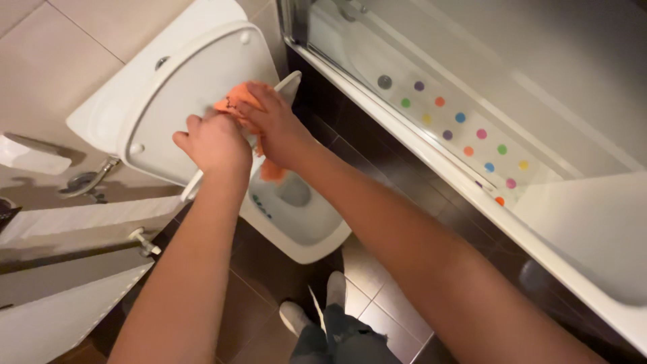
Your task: The person rinses a cloth in a sink and then uses it to wipe various parts of a toilet including the rim, the seat, and the tank.
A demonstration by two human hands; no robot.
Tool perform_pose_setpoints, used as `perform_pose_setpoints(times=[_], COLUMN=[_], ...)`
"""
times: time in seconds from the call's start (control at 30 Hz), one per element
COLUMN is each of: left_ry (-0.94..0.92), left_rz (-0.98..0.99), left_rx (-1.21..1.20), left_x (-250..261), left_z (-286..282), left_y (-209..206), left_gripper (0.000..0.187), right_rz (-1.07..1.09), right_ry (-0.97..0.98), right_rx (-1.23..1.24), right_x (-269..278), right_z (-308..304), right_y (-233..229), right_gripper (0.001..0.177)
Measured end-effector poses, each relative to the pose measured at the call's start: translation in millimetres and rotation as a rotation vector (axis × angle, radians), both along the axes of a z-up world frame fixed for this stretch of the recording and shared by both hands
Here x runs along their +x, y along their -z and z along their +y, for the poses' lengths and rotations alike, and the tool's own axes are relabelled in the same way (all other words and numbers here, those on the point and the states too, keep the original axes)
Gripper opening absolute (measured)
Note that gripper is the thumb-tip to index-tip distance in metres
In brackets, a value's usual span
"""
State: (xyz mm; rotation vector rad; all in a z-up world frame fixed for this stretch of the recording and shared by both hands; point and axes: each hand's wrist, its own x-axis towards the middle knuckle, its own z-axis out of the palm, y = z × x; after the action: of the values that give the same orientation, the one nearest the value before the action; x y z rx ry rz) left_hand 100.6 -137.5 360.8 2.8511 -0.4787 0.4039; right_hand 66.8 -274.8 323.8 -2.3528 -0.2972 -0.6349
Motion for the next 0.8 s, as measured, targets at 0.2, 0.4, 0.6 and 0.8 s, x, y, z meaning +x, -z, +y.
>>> perform_pose_setpoints(times=[0.2, 0.4, 0.6, 0.8], left_ry=[-0.036, -0.046, 0.060, 0.134], left_rz=[0.067, 0.112, 0.138, 0.201], left_rx=[0.187, 0.271, 0.291, 0.313], left_x=[60.4, 111.7, 112.7, 120.2], left_z=[7.5, 12.2, 12.0, 21.9], left_y=[-9.1, -14.9, -28.1, -32.2], left_gripper=[0.008, 0.006, 0.006, 0.012], right_rz=[0.085, 0.103, 0.086, 0.098], right_ry=[0.100, 0.087, 0.130, 0.164], right_rx=[-0.074, -0.025, 0.038, 0.556], right_x=[54.6, 99.7, 101.6, 105.6], right_z=[26.9, 43.5, 42.6, 27.5], right_y=[1.5, -10.7, -9.1, 6.4], right_gripper=[0.061, 0.055, 0.043, 0.056])
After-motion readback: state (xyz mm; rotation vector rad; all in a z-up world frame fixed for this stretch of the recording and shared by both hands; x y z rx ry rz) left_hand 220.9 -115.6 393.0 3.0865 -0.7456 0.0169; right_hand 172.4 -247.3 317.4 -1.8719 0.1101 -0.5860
